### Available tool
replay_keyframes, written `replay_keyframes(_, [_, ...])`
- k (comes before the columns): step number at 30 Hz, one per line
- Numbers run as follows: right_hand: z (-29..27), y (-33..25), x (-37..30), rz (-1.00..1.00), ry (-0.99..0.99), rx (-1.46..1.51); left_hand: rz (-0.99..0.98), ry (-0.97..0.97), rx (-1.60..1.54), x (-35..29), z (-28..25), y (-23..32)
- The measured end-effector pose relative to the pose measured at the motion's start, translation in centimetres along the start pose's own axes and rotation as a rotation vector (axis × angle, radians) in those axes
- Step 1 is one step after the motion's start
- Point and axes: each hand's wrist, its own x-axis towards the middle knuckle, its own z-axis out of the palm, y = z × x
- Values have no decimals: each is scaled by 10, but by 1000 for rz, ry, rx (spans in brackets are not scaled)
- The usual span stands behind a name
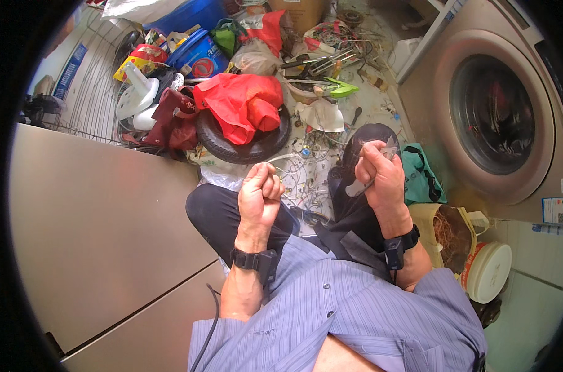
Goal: The person sits on the floor and strips the insulation from several wires using a utility knife. They twist the exposed strands together and then wrap the connections with white tape. The person handles multiple wires and a roll of tape throughout the process.
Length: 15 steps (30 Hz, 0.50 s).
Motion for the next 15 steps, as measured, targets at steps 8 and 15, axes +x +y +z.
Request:
replay_keyframes(8, [11, 4, 5, -104, -46, 35, -114, -29, -27, -1, 12, -3])
replay_keyframes(15, [-10, 12, 19, 23, -124, 201, -70, -102, -180, -2, 7, 3])
